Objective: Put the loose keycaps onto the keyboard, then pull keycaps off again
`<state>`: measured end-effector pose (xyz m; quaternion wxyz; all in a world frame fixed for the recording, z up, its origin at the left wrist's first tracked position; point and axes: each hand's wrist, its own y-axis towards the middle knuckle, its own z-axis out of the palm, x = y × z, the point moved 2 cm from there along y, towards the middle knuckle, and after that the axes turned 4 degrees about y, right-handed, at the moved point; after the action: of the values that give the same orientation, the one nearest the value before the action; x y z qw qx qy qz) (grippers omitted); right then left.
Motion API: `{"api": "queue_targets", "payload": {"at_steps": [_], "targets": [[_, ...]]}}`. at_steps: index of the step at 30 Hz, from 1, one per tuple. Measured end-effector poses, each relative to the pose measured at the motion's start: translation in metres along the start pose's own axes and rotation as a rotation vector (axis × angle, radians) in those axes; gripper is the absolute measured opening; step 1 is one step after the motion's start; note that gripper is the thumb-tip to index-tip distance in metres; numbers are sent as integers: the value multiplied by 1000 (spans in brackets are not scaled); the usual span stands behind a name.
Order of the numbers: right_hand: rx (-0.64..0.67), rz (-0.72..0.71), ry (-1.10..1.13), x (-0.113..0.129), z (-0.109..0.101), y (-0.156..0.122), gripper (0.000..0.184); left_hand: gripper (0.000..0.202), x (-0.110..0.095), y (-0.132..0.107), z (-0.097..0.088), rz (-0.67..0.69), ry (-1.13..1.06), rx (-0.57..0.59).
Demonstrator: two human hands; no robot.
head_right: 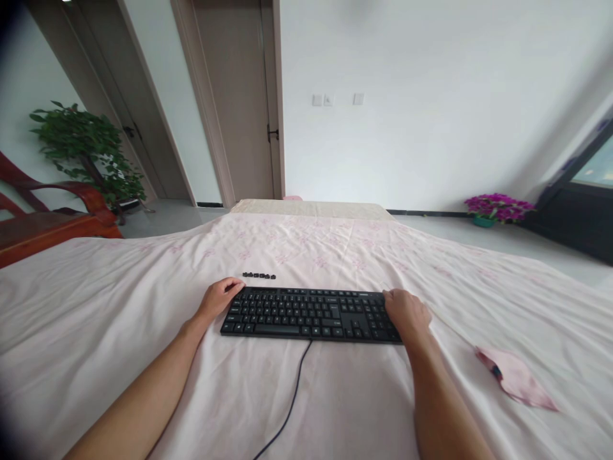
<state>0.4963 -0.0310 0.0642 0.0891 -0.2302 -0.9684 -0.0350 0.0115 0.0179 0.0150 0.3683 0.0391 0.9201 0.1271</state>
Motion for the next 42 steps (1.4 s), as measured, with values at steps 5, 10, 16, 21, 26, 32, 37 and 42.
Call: {"api": "queue_targets", "payload": {"at_steps": [5, 10, 16, 21, 26, 32, 37, 42], "targets": [[12, -28, 25, 9, 4, 0, 52, 30, 0, 2, 0, -49, 17, 9], [13, -56, 42, 14, 5, -1, 50, 31, 4, 4, -1, -36, -19, -1], [-4, -66, 58, 14, 8, -4, 51, 33, 8, 6, -1, -57, -57, -3], [-25, -64, 74, 16, 12, -6, 50, 31, 4, 4, -3, -45, -34, -6], [-24, -48, 67, 17, 13, -8, 51, 30, -1, 3, -5, -15, -29, -14], [-15, -53, 63, 11, 18, -3, 51, 29, 0, 3, -4, -8, -31, -11], [-16, -57, 74, 4, 26, 5, 52, 27, 1, 2, -5, -45, 34, -58], [-28, -104, 58, 4, 27, 5, 56, 27, 1, 2, -6, -82, 139, -94]]}}
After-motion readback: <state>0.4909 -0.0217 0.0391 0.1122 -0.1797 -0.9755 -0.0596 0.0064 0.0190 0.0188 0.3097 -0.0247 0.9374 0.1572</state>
